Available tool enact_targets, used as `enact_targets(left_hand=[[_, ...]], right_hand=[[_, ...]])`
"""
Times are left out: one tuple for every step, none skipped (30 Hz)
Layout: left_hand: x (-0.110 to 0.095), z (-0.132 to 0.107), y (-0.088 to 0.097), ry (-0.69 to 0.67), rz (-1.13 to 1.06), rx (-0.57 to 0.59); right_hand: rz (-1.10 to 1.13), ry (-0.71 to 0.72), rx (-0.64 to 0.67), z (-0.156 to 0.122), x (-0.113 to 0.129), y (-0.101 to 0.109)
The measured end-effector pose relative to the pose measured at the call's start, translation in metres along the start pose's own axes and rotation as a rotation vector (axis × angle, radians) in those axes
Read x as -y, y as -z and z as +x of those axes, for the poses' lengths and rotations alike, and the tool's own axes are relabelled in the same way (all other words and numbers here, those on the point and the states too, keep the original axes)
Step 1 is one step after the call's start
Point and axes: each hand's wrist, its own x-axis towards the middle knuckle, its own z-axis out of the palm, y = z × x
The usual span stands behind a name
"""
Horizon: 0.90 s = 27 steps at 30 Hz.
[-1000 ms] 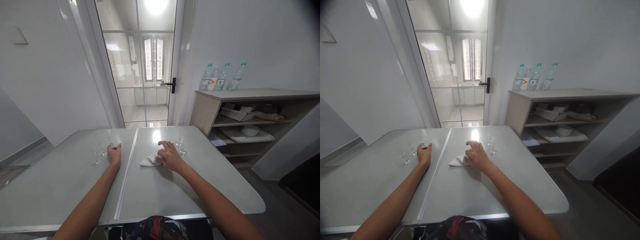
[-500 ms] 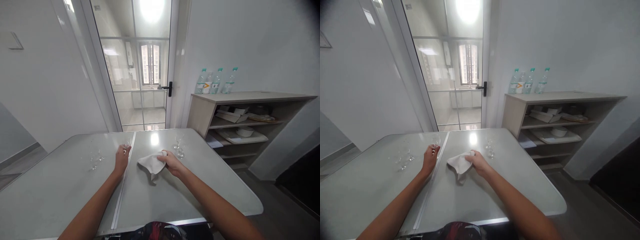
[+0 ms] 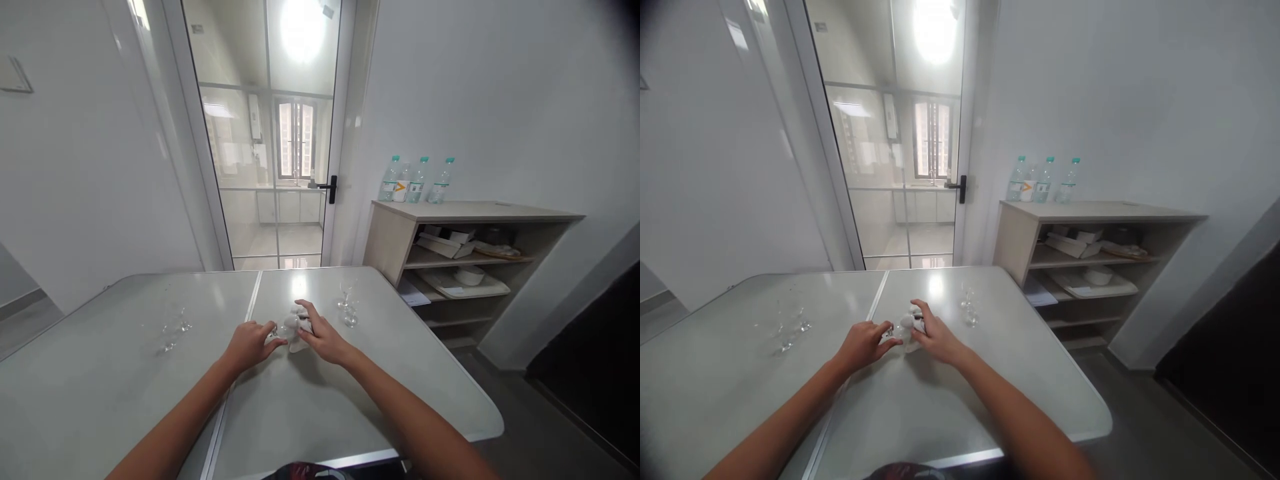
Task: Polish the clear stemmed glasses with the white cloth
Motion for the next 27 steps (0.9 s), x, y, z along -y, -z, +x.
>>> enact_targets(left_hand=[[-0.001,-0.001,0.000,-0.034,0.012,0.000],[-0.002,-0.002,0.000,-0.062,0.023,-0.001],[-0.003,-0.003,0.000,-0.083,0.030,0.001],[-0.005,-0.004,0.000,-0.098,0.030,0.009],[-0.006,-0.005,0.000,-0.104,0.023,0.022],[-0.008,-0.005,0.000,-0.097,0.009,0.035],[-0.009,-0.006,0.000,-0.079,-0.009,0.047],[-0.010,-0.006,0.000,-0.056,-0.036,0.061],[-0.011,-0.006,0.001,-0.032,-0.073,0.078],[-0.012,-0.005,0.002,-0.018,-0.121,0.102],[-0.013,-0.005,0.003,-0.017,-0.179,0.133],[-0.014,-0.004,0.005,-0.028,-0.241,0.167],[-0.015,-0.003,0.006,-0.044,-0.300,0.200],[-0.015,-0.002,0.007,-0.058,-0.351,0.227],[-0.016,-0.001,0.008,-0.062,-0.392,0.247],[-0.017,0.000,0.008,-0.058,-0.419,0.256],[-0.017,0.001,0.008,-0.047,-0.428,0.251],[-0.018,0.001,0.006,-0.032,-0.418,0.233],[-0.019,0.001,0.004,-0.011,-0.391,0.201],[-0.020,0.002,0.002,0.018,-0.348,0.155],[-0.021,0.001,-0.001,0.052,-0.296,0.099],[-0.023,0.001,-0.004,0.087,-0.244,0.043],[-0.024,0.000,-0.007,0.114,-0.200,-0.006],[-0.026,-0.001,-0.009,0.128,-0.169,-0.047],[-0.027,-0.002,-0.010,0.124,-0.154,-0.076],[-0.028,-0.002,-0.010,0.108,-0.158,-0.092],[-0.029,-0.003,-0.010,0.092,-0.184,-0.101]], right_hand=[[0.082,-0.031,0.047,0.000,0.000,0.002],[0.162,-0.060,0.090,0.000,-0.001,0.005],[0.226,-0.084,0.133,0.000,-0.001,0.008],[0.266,-0.102,0.176,-0.001,-0.001,0.011],[0.280,-0.111,0.220,-0.001,0.000,0.014],[0.263,-0.107,0.260,-0.002,0.000,0.015],[0.216,-0.088,0.286,-0.002,0.001,0.016],[0.143,-0.056,0.298,-0.003,0.001,0.017],[0.054,-0.017,0.304,-0.003,0.001,0.017],[-0.041,0.022,0.313,-0.004,0.001,0.017],[-0.132,0.061,0.329,-0.004,0.001,0.017],[-0.206,0.099,0.354,-0.004,0.001,0.018],[-0.256,0.138,0.381,-0.004,0.002,0.019],[-0.284,0.174,0.402,-0.004,0.003,0.020],[-0.292,0.208,0.405,-0.004,0.003,0.021],[-0.282,0.231,0.380,-0.003,0.003,0.021],[-0.253,0.236,0.328,-0.002,0.003,0.021],[-0.207,0.215,0.254,-0.001,0.002,0.020],[-0.148,0.171,0.163,0.001,-0.001,0.017],[-0.079,0.111,0.064,0.003,-0.004,0.013],[-0.005,0.036,-0.034,0.005,-0.008,0.008],[0.067,-0.030,-0.129,0.008,-0.013,0.003],[0.136,-0.080,-0.212,0.010,-0.017,-0.003],[0.197,-0.127,-0.285,0.012,-0.020,-0.008],[0.258,-0.158,-0.320,0.013,-0.023,-0.012],[0.306,-0.171,-0.324,0.013,-0.023,-0.014],[0.337,-0.166,-0.299,0.012,-0.023,-0.015]])
